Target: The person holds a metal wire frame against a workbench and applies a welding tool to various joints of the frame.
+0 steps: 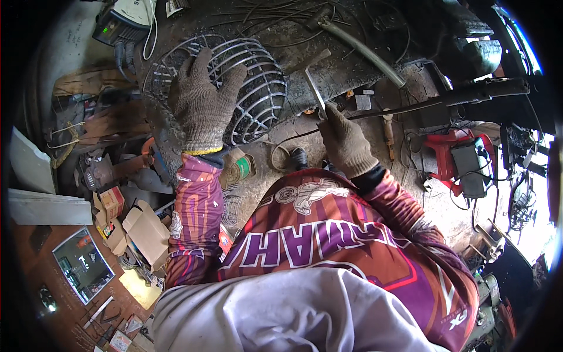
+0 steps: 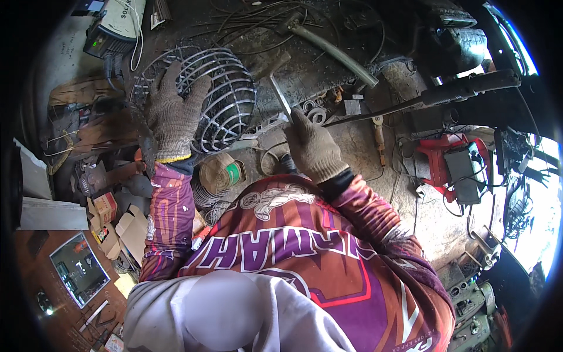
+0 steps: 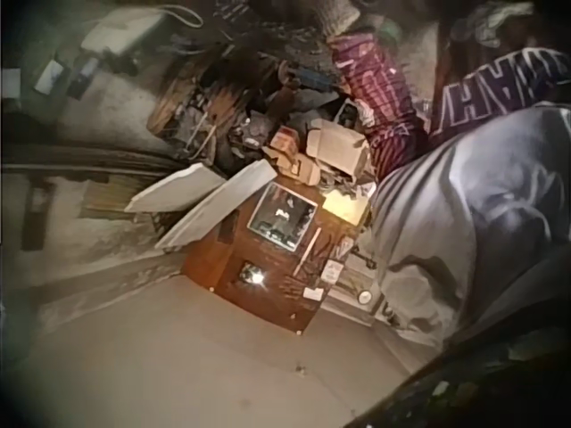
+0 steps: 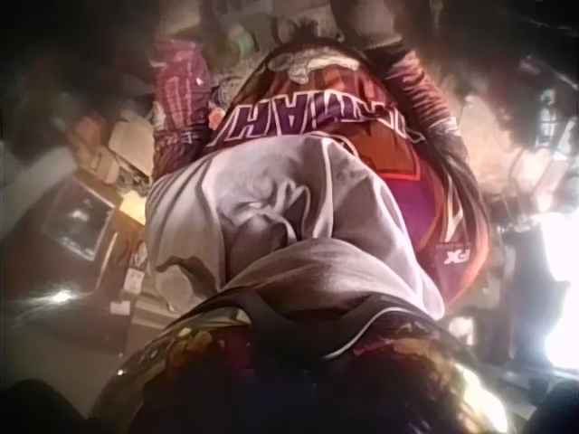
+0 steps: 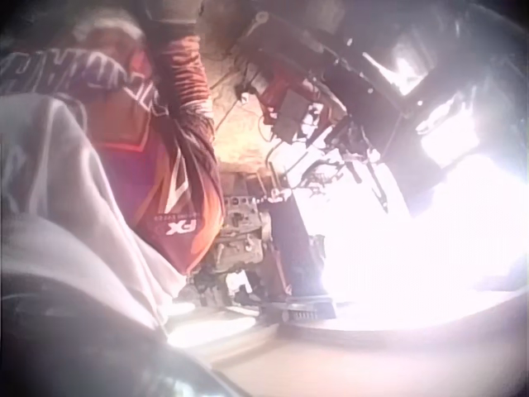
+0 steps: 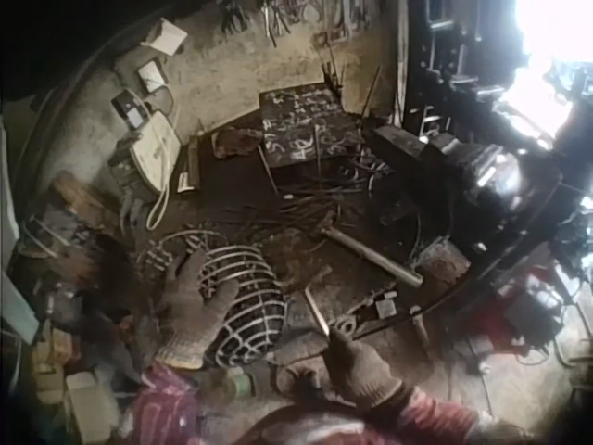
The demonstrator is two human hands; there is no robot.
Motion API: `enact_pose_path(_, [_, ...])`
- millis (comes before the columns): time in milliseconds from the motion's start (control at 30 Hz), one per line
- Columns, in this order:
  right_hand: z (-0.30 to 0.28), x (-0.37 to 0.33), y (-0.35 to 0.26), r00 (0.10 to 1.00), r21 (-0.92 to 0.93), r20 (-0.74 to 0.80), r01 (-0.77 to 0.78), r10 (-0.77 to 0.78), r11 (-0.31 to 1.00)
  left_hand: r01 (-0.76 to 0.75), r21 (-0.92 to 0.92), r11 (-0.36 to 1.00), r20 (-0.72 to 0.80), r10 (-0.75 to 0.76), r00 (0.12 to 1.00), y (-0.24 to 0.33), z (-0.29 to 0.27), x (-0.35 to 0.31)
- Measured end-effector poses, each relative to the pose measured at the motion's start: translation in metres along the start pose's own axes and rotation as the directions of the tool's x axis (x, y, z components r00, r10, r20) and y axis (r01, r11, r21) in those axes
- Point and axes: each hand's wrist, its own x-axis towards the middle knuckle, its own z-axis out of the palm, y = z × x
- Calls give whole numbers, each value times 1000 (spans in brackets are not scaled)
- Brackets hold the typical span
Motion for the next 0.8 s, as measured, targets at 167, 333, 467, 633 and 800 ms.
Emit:
enact_pose_path(167, [1,4,-3,998,43,29,-60,58,997,32,7,999,13,-32,999,7,-4,1])
enact_pose_path(333, [0,19,-2,997,-25,83,5,-3,1000,6,45,999,-7,-5,1000,-1,1,-1])
enact_pose_path(467, [2,22,-20,995,-58,-23,91,-92,994,30,4,1000,2,-30,1000,2,-2,2])
enact_pose_path(633, [0,25,-13,994,-134,46,109,-103,985,-57,81,995,-54,62,997,3,0,4])
enact_pose_path(800, [4,28,-8,992,3,55,110,-110,994,-58,61,996,-74,62,995,-5,4,2])
